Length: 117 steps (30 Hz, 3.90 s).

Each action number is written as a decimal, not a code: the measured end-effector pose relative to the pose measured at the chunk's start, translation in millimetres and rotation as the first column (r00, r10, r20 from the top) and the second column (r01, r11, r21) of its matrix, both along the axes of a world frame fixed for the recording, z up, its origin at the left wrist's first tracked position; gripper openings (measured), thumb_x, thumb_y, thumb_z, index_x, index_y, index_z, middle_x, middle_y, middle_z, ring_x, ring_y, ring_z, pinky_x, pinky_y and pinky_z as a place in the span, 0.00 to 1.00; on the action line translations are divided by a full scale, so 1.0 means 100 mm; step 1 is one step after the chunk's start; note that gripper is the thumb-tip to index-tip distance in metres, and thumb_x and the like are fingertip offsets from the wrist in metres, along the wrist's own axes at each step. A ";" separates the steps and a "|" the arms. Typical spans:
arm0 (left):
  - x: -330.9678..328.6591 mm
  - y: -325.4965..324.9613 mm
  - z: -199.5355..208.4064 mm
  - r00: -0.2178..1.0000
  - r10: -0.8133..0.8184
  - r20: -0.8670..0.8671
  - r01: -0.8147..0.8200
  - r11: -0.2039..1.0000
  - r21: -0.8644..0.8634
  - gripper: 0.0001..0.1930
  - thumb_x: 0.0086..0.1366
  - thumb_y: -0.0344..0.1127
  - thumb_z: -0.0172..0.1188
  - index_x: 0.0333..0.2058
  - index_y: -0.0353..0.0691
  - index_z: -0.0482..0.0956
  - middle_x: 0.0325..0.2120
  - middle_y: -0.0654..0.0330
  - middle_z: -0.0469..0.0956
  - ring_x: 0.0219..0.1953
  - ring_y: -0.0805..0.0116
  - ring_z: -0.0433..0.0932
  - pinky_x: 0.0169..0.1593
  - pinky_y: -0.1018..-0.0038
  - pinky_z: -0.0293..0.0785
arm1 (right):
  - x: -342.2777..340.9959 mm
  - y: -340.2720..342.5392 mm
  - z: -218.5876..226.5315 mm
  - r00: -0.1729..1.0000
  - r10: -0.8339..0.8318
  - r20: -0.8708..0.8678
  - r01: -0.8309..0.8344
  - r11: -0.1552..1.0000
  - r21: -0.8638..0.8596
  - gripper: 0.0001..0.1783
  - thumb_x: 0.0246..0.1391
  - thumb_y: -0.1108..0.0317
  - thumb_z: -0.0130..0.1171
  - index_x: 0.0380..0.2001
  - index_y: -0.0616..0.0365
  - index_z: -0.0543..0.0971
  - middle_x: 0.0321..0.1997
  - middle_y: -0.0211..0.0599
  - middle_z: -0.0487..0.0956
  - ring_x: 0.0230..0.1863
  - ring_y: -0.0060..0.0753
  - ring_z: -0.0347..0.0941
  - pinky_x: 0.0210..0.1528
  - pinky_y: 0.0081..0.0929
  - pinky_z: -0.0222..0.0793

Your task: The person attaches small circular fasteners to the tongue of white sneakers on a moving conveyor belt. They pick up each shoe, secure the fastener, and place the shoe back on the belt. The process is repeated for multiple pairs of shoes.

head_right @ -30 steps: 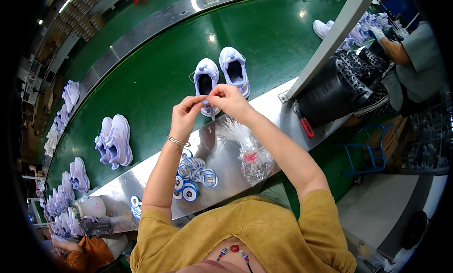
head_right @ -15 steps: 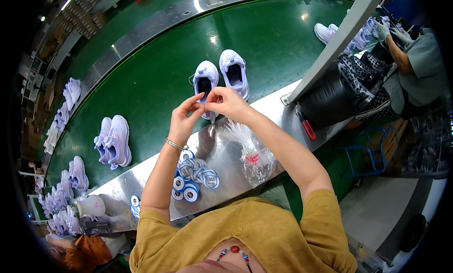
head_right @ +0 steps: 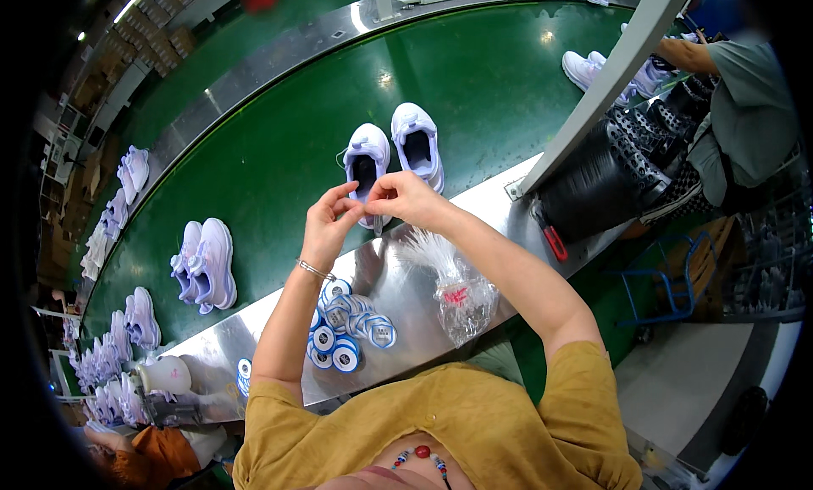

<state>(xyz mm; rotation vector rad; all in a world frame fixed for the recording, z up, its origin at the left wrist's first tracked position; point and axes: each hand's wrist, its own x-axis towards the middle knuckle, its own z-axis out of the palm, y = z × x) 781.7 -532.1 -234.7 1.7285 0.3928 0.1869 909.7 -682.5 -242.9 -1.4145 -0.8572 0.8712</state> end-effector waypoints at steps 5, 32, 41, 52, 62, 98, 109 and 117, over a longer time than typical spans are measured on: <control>0.38 0.34 0.06 0.976 0.094 0.195 -0.193 0.786 0.587 0.32 0.54 0.28 0.65 0.59 0.36 0.65 0.50 0.52 0.74 0.54 0.56 0.71 0.56 0.66 0.67 | 0.22 0.00 -0.03 0.913 -0.392 0.114 0.405 0.906 -0.126 0.15 0.56 0.67 0.58 0.43 0.67 0.75 0.30 0.37 0.80 0.30 0.26 0.78 0.20 0.20 0.71; 0.39 0.34 -0.30 0.926 -0.191 0.325 -0.078 0.746 0.661 0.47 0.46 0.11 0.51 0.67 0.36 0.45 0.66 0.45 0.50 0.61 0.45 0.66 0.63 0.64 0.63 | 0.07 0.31 -0.06 0.533 -0.266 0.803 0.295 0.948 0.118 0.20 0.45 0.79 0.53 0.46 0.62 0.73 0.45 0.47 0.73 0.47 0.54 0.70 0.48 0.42 0.69; 0.30 0.26 -0.46 0.919 0.051 0.392 -0.306 0.720 0.623 0.47 0.50 0.14 0.59 0.66 0.36 0.44 0.61 0.49 0.57 0.61 0.54 0.64 0.59 0.64 0.69 | 0.15 0.73 0.12 0.378 0.043 0.925 0.110 0.990 -0.091 0.18 0.41 0.76 0.59 0.41 0.57 0.76 0.43 0.47 0.71 0.42 0.51 0.71 0.45 0.42 0.71; 0.21 0.26 -0.56 0.937 0.168 0.306 -0.316 0.782 0.537 0.21 0.52 0.17 0.57 0.46 0.38 0.73 0.48 0.53 0.71 0.48 0.59 0.75 0.43 0.69 0.78 | 0.01 0.57 -0.09 0.044 -0.109 0.993 0.038 0.994 0.107 0.09 0.42 0.70 0.57 0.27 0.63 0.79 0.38 0.40 0.73 0.43 0.41 0.71 0.41 0.32 0.73; 0.24 0.29 -0.45 0.929 0.042 0.369 -0.277 0.740 0.613 0.25 0.49 0.14 0.49 0.48 0.37 0.74 0.42 0.49 0.76 0.45 0.51 0.76 0.49 0.65 0.73 | -0.39 0.27 -0.06 0.285 -0.398 0.872 0.449 0.859 0.245 0.19 0.50 0.73 0.58 0.48 0.62 0.75 0.31 0.40 0.75 0.37 0.44 0.73 0.37 0.36 0.69; 0.49 0.87 0.05 0.895 -0.440 -0.069 0.279 0.431 0.858 0.13 0.53 0.33 0.64 0.37 0.33 0.83 0.30 0.49 0.79 0.35 0.54 0.77 0.39 0.63 0.74 | -0.64 0.68 -0.50 0.197 -0.379 0.904 0.324 0.896 0.305 0.16 0.45 0.74 0.54 0.40 0.68 0.75 0.28 0.41 0.73 0.32 0.38 0.72 0.34 0.28 0.72; 0.52 0.88 0.13 0.869 -0.483 -0.111 0.359 0.459 0.813 0.13 0.52 0.40 0.64 0.29 0.34 0.82 0.31 0.47 0.79 0.34 0.51 0.78 0.39 0.63 0.75 | -0.69 0.72 -0.49 0.217 -0.366 0.905 0.309 0.905 0.292 0.17 0.45 0.74 0.54 0.41 0.68 0.74 0.28 0.41 0.73 0.32 0.38 0.72 0.36 0.28 0.72; 0.56 0.75 0.21 0.904 -0.161 -0.395 0.427 0.336 0.840 0.11 0.53 0.36 0.63 0.30 0.33 0.83 0.31 0.48 0.79 0.34 0.52 0.78 0.40 0.65 0.75 | -0.68 0.74 -0.53 0.231 -0.370 0.900 0.303 0.906 0.294 0.18 0.45 0.74 0.53 0.42 0.69 0.74 0.29 0.42 0.73 0.33 0.39 0.72 0.37 0.29 0.72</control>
